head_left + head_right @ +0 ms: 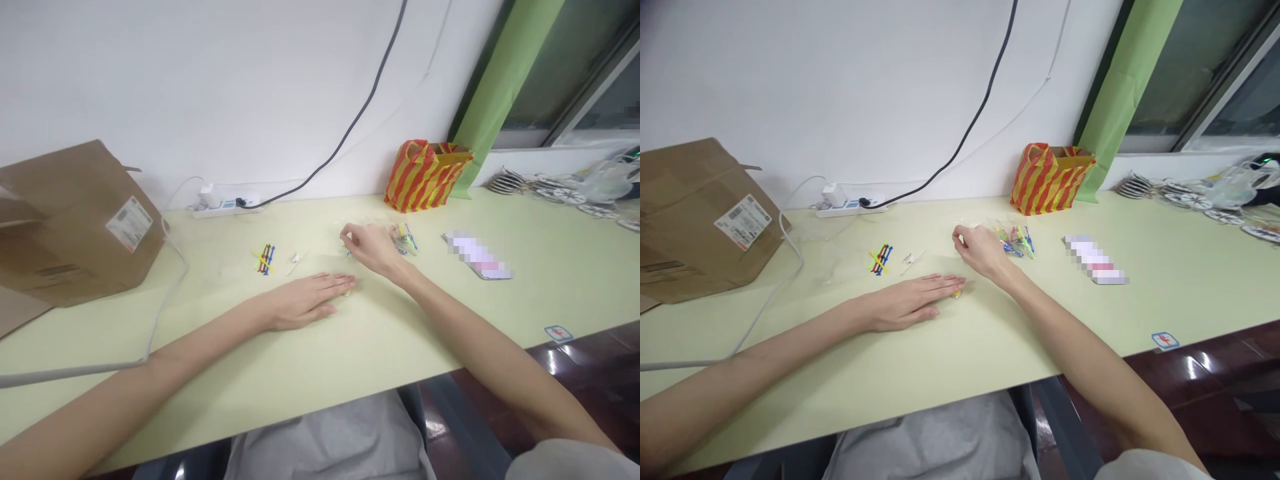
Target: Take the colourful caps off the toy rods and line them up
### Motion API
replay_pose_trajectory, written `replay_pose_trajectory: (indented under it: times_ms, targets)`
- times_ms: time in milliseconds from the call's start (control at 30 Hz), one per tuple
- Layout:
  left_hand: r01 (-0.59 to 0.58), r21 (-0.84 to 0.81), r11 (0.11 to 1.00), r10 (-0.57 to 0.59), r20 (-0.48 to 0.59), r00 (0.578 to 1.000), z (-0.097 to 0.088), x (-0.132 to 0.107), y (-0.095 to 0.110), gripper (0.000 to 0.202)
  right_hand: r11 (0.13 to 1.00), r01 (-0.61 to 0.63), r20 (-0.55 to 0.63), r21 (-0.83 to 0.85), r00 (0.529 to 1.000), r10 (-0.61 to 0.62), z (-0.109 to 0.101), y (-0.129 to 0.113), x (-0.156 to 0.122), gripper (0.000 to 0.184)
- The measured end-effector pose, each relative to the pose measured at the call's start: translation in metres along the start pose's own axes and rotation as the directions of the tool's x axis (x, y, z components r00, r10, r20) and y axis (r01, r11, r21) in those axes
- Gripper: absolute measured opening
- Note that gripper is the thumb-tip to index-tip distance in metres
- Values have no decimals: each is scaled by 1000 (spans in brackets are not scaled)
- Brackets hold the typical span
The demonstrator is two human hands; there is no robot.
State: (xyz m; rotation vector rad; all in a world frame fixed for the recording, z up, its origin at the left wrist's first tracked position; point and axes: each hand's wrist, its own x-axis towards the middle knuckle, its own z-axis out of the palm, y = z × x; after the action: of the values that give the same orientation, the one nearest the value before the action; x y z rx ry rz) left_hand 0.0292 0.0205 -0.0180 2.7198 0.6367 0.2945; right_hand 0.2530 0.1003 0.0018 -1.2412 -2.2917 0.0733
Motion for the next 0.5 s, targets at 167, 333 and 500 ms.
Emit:
replay_pose_trajectory:
  times_ms: [167,333,500]
  targets:
    - [-57,-49,997,60,69,996,-4,-14,14,63,999,27,45,47,999,-29,3,-1,-2,22]
    - [-72,-52,996,76,67,995,-4,-21,21,62,995,38,80,89,996,-45,17,-11,-9,25]
    - [-88,27,996,89,-20,996,-11,-20,22,64,986,44,68,161,996,-56,30,-25,-17,39]
